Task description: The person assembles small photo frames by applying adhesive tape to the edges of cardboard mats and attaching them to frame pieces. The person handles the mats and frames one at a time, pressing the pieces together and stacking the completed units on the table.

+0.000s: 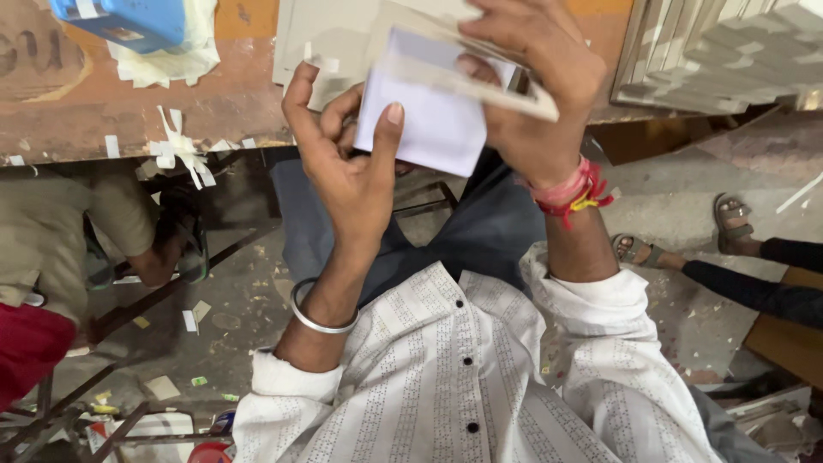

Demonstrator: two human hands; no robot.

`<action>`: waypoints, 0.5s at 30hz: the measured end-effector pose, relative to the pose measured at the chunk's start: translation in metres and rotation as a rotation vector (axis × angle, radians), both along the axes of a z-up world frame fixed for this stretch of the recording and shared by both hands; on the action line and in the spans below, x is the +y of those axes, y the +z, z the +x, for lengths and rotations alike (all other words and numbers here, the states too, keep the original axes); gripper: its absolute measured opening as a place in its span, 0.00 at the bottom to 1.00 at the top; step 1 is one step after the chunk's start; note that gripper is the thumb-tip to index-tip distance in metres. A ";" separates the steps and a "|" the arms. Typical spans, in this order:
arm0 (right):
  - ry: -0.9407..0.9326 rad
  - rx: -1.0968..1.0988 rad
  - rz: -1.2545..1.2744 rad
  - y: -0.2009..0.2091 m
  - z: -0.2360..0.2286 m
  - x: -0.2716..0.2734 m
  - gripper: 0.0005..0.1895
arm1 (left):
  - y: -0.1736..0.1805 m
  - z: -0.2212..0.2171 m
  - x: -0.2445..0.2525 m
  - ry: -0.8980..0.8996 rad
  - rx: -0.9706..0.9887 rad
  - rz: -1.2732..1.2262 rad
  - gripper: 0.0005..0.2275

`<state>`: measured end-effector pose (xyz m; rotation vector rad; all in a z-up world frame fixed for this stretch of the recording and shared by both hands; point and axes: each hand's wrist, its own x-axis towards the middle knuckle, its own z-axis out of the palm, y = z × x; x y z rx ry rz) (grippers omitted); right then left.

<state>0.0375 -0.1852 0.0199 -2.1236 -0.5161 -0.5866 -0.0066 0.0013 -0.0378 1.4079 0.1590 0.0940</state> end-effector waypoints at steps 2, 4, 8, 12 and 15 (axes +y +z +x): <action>0.023 0.038 0.105 -0.014 0.010 -0.001 0.09 | 0.002 0.002 0.006 0.005 -0.164 0.286 0.37; 0.005 0.045 0.176 -0.030 0.016 -0.007 0.08 | 0.000 0.000 0.014 -0.031 -0.287 0.454 0.39; -0.077 0.082 0.194 -0.058 0.017 -0.017 0.06 | -0.018 -0.006 0.028 -0.151 -0.395 0.532 0.37; -0.004 0.102 0.189 -0.062 0.021 -0.023 0.08 | -0.035 0.001 0.031 -0.130 -0.455 0.550 0.33; 0.010 0.067 0.141 -0.060 0.023 -0.025 0.07 | -0.040 0.004 0.027 -0.145 -0.423 0.429 0.33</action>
